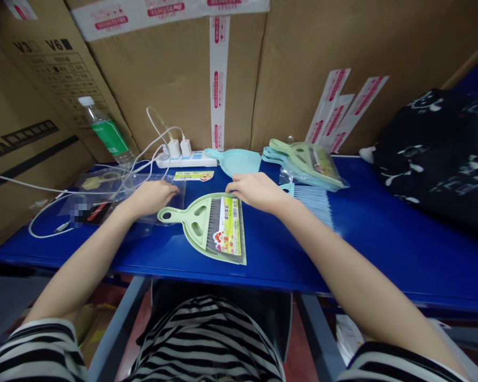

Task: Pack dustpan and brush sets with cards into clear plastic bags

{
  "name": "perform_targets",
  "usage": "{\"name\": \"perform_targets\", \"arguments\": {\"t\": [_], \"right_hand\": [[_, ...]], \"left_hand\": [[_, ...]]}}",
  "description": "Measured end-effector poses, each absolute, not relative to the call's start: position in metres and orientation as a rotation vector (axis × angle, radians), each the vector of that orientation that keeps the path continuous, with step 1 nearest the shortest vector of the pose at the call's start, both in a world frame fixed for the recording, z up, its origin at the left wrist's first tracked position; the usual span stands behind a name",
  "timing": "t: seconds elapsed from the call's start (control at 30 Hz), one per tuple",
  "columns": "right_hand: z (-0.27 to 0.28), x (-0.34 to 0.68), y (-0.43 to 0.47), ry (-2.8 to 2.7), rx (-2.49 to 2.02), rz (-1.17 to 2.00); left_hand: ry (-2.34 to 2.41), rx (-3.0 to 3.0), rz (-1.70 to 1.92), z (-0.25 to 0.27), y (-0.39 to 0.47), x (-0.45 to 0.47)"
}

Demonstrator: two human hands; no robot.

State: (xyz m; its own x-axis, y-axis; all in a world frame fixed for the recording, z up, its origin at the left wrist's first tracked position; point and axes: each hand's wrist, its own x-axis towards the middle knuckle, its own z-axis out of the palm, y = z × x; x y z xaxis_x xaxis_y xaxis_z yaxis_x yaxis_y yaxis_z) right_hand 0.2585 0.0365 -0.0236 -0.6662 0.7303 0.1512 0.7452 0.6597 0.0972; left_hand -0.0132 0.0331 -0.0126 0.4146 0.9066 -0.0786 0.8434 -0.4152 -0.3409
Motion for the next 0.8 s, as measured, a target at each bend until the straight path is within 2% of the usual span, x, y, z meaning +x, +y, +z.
{"name": "perform_targets", "arguments": {"t": [0.5, 0.8], "right_hand": [[-0.0302, 0.2627, 0.0439, -2.811, -1.202, -0.15], [-0.0259, 0.2558, 0.0389, -2.746, -1.412, -0.174]], "left_hand": [[-1.552, -2.463, 0.37, -0.013, 0.035, -0.0175], [-1.537, -2.506, 0.301, -0.0071, 0.0326, -0.0145]]}}
